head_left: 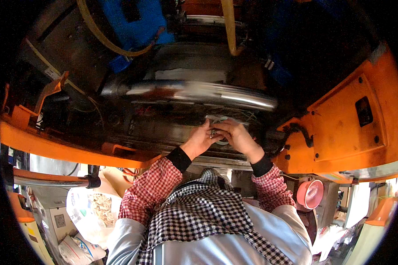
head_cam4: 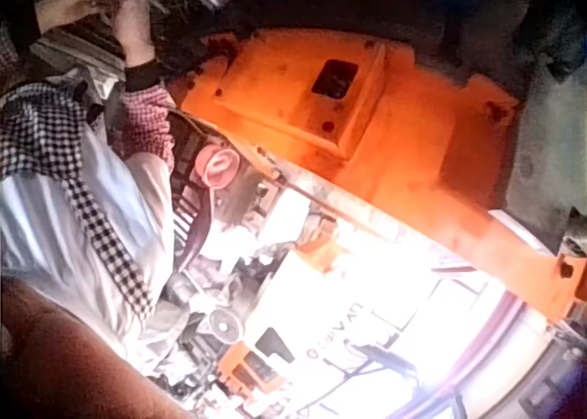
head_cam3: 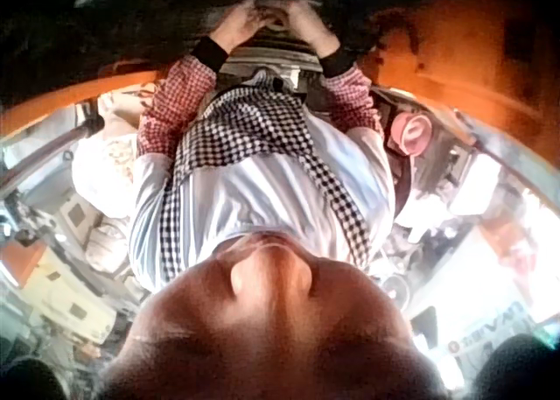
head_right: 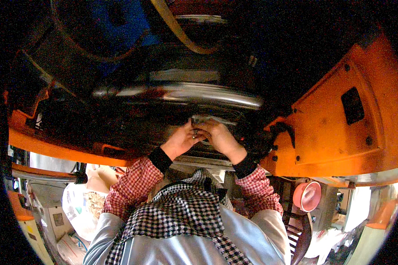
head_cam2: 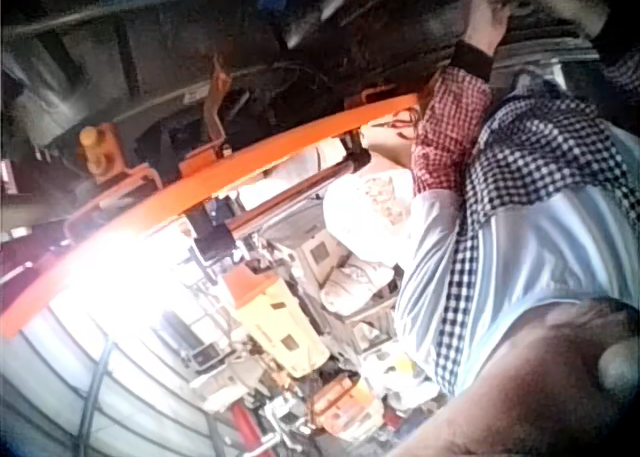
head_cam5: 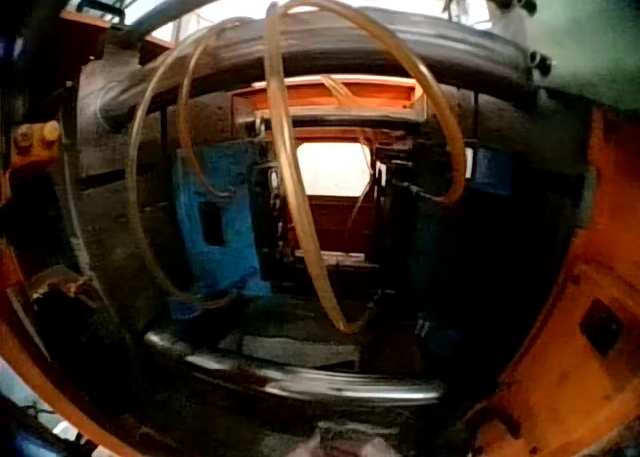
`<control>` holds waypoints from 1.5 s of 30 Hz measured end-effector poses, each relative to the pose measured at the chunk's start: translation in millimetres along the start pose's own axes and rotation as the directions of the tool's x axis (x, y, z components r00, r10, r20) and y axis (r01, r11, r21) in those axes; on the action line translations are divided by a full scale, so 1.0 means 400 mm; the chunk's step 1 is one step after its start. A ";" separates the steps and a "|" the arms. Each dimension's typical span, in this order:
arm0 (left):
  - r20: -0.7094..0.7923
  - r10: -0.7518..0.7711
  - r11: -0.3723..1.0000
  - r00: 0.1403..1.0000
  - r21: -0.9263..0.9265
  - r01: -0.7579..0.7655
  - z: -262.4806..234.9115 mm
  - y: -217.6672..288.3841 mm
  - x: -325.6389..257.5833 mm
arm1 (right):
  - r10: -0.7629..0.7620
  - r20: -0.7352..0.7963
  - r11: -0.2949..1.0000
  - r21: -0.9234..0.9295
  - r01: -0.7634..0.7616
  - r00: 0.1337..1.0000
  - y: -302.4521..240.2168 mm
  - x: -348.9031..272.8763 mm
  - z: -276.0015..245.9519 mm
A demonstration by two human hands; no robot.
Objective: The person operates an injection molding machine, repeatedly opening the door, retrieving small white plastic parts, and placing them into a bag. They also spray a lubricant into the machine and inspect the parts before bagging them.
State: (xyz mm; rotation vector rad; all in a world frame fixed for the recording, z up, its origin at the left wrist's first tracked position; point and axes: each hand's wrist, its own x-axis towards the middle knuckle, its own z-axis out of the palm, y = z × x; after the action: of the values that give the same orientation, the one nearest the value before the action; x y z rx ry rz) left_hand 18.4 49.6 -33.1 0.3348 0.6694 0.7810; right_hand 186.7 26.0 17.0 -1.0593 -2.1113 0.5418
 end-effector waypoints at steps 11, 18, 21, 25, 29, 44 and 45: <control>0.034 0.012 1.000 0.999 0.029 -0.013 0.000 0.042 -0.054 | 0.156 0.121 0.920 -0.380 -0.100 0.980 0.091 -0.040 0.070; 0.009 0.035 0.997 0.999 0.068 -0.036 -0.031 0.040 -0.076 | 0.152 0.180 0.914 -0.400 -0.069 0.972 0.095 -0.033 0.047; -0.040 0.028 0.998 0.999 0.055 -0.026 -0.015 0.043 -0.087 | 0.179 0.160 0.917 -0.385 -0.106 0.971 0.075 -0.033 0.048; -0.052 0.020 0.999 0.998 0.047 -0.018 -0.001 0.043 -0.098 | 0.091 0.159 0.936 -0.351 -0.030 0.983 0.065 -0.027 0.053; -0.065 0.034 0.998 0.997 0.056 -0.031 -0.002 0.041 -0.102 | 0.151 0.170 0.932 -0.354 -0.082 0.974 0.101 -0.028 0.062; -0.074 0.078 0.997 0.994 0.002 -0.078 -0.020 0.042 -0.162 | 0.147 -0.272 0.979 0.175 -0.101 0.951 0.011 0.066 0.003; -0.091 0.093 0.996 0.992 0.011 -0.092 -0.022 0.047 -0.178 | 0.176 -0.293 0.956 0.279 -0.092 0.940 -0.012 0.100 0.000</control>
State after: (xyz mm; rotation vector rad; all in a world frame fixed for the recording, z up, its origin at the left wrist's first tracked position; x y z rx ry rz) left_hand -34.6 10.1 0.3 0.3399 0.7467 0.8867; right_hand 167.5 55.9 36.3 -1.0637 -1.6458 0.6511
